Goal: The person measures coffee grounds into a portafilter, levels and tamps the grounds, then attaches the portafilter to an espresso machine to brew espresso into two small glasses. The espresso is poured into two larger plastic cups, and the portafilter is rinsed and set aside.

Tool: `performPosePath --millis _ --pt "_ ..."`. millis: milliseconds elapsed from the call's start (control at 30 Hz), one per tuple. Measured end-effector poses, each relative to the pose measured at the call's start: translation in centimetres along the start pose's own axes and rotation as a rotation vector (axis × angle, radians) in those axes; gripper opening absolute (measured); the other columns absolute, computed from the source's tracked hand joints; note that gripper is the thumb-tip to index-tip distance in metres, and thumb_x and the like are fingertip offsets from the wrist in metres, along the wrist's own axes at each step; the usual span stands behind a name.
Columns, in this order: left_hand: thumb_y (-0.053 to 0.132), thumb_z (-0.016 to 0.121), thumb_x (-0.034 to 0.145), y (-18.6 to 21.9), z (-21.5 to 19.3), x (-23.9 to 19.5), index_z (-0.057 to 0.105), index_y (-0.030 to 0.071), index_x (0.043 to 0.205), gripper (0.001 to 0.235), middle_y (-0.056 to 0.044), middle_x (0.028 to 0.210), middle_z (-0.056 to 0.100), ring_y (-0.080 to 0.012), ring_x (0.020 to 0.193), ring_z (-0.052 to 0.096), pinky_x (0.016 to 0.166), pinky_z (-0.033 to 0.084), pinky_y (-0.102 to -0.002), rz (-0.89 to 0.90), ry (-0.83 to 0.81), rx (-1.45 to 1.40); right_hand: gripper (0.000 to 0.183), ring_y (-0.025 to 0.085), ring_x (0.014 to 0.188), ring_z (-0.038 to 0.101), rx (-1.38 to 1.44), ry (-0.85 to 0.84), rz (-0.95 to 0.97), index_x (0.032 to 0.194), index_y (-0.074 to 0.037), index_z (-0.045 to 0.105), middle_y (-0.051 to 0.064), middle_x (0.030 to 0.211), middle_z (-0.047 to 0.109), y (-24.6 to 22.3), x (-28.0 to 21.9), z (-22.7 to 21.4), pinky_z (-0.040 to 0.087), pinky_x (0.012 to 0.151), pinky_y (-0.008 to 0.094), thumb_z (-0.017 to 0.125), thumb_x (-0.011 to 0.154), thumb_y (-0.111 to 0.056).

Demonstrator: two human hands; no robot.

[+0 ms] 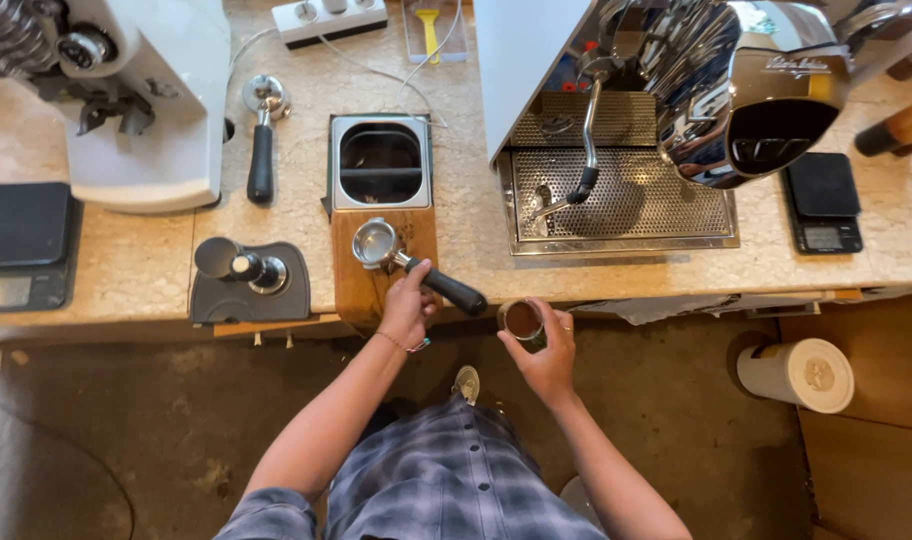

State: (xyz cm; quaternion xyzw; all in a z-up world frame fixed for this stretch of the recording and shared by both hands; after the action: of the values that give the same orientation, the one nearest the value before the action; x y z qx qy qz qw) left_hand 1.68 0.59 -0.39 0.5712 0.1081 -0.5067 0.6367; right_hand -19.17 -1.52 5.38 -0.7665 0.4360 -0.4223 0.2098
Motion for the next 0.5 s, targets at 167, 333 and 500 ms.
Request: performPosePath --millis 167,333,500 --pt "0.020 0.068 0.073 4.4 -7.2 -3.5 0.060 0.007 0.087 0.021 -0.005 0.074 0.057 -0.0180 0.065 0.059 0.058 0.050 -0.031 -0.083 -0.127 0.188 0.067 0.020 0.088 0.057 0.180 -0.112 0.055 0.111 -0.011 0.058 0.004 0.098 0.063 0.1 0.3 4.9 0.049 0.070 0.030 0.085 0.051 -0.025" --pt "0.013 0.061 0.079 7.9 -8.6 -9.7 0.052 0.003 0.091 0.018 -0.009 0.065 0.056 -0.0177 0.053 0.062 0.049 0.055 -0.029 0.018 -0.283 0.255 0.074 0.025 0.083 0.056 0.275 -0.147 -0.056 0.118 -0.011 0.055 0.009 0.095 0.061 -2.9 4.0 9.1 0.048 0.067 0.034 0.085 0.052 -0.027" --pt "0.012 0.057 0.084 10.8 -9.1 -11.1 0.053 0.002 0.091 0.013 -0.013 0.057 0.047 -0.0203 0.042 0.053 0.041 0.051 -0.032 0.260 -0.451 0.181 0.070 0.019 0.085 0.054 0.354 -0.002 -0.208 0.122 -0.008 0.052 0.008 0.102 0.063 -7.3 7.7 11.5 0.046 0.067 0.028 0.083 0.062 -0.026"
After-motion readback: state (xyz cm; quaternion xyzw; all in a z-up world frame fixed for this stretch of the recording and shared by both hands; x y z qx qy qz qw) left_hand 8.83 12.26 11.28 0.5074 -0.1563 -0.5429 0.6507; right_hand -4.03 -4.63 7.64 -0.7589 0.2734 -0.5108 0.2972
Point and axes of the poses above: each hand's wrist, its own x-axis towards the middle knuckle, its own z-axis out of the palm, y = z × x, the point moved 2 cm from there along x, towards the middle knuckle
